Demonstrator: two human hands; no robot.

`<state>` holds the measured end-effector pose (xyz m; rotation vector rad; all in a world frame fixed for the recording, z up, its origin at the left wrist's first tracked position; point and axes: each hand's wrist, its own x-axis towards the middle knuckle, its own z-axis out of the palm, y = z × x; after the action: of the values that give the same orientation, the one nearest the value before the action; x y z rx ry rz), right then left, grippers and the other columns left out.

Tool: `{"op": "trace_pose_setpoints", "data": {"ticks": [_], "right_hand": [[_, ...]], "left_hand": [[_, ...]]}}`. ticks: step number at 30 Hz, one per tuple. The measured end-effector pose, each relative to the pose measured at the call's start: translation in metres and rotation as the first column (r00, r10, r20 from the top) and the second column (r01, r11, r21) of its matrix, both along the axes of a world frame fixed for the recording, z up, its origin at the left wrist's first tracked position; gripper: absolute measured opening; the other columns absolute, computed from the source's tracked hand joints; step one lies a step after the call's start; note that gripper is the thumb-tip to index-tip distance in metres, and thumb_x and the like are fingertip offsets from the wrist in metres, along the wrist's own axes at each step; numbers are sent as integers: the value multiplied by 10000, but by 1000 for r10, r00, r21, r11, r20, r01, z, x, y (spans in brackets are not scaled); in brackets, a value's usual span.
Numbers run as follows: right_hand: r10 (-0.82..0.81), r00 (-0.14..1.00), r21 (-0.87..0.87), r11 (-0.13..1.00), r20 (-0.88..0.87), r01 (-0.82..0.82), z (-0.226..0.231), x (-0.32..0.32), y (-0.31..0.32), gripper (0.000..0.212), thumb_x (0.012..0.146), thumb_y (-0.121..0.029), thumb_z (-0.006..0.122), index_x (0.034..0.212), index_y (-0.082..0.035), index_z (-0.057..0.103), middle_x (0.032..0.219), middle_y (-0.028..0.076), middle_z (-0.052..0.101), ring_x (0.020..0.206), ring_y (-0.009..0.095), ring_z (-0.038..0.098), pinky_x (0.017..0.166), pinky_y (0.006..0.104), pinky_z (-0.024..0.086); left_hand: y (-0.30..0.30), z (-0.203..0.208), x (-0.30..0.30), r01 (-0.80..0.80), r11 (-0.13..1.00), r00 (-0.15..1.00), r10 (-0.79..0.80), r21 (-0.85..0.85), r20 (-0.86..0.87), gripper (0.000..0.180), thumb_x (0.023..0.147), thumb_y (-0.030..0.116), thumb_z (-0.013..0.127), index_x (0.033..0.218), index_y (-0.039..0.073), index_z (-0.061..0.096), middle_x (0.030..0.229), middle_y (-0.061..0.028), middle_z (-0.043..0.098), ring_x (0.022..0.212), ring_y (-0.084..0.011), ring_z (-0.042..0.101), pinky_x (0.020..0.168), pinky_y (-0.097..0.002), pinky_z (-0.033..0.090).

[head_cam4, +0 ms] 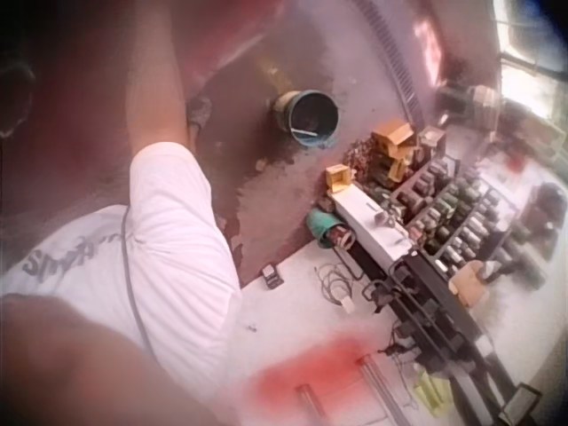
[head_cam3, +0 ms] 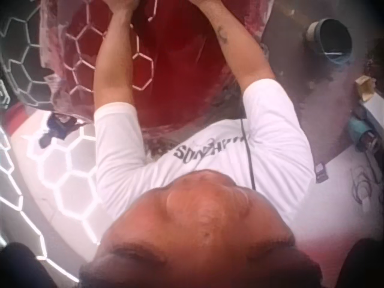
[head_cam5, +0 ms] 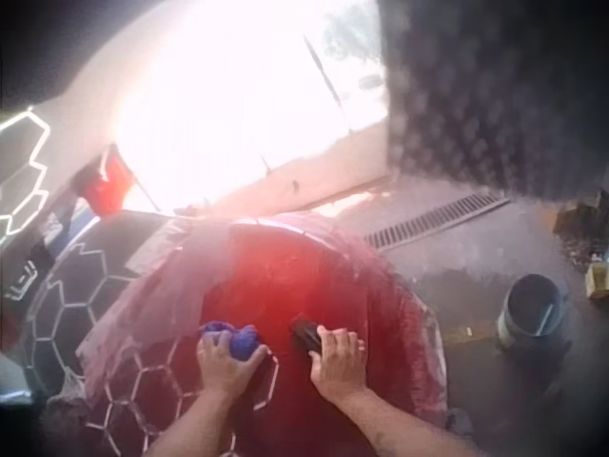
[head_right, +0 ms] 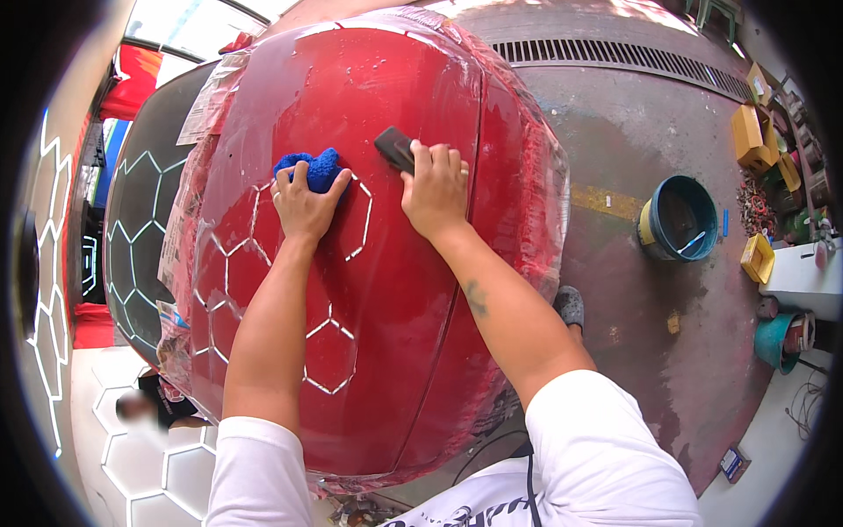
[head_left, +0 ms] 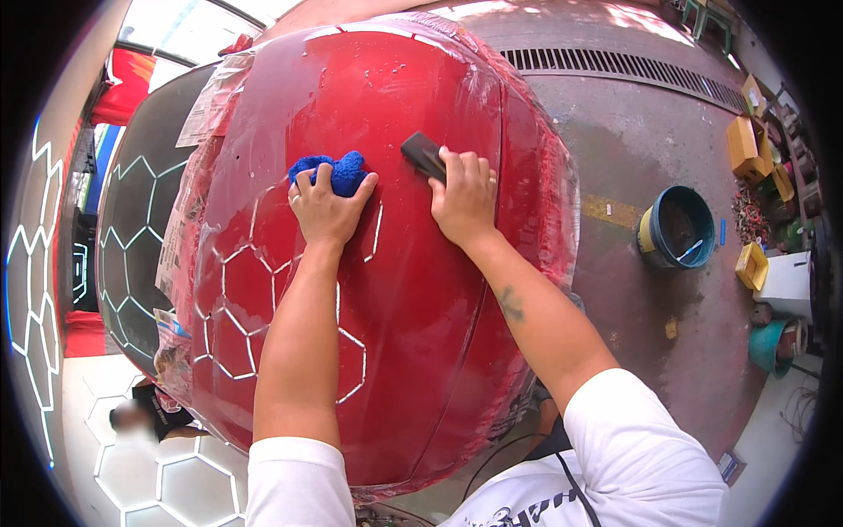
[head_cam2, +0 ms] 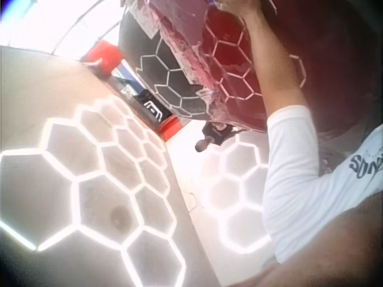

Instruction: The person wipes the hood of a red car with a blue cloth and a black sponge, repeatedly dipping the cloth into a bucket of water. The hood is partially covered with protective plastic and newspaper. Another person is visible in the background working on the car's side.

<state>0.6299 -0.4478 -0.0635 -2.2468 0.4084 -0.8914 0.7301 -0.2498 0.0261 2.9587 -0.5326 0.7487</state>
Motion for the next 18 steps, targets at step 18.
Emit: {"op": "trace_pose_setpoints", "data": {"ticks": [18], "right_hand": [[-135,972,-55,990,-193,127,-3,176,-90,504,1000,-302,803,1430,-100,637,1300,176,677,1277,397,637,1114,571,495]], "left_hand": [[-7,8,49,47,998,998,-49,49,33,489,812,518,887,1020,78,837,1139,-151,726,1114,-413,656,975,-550,539]]}}
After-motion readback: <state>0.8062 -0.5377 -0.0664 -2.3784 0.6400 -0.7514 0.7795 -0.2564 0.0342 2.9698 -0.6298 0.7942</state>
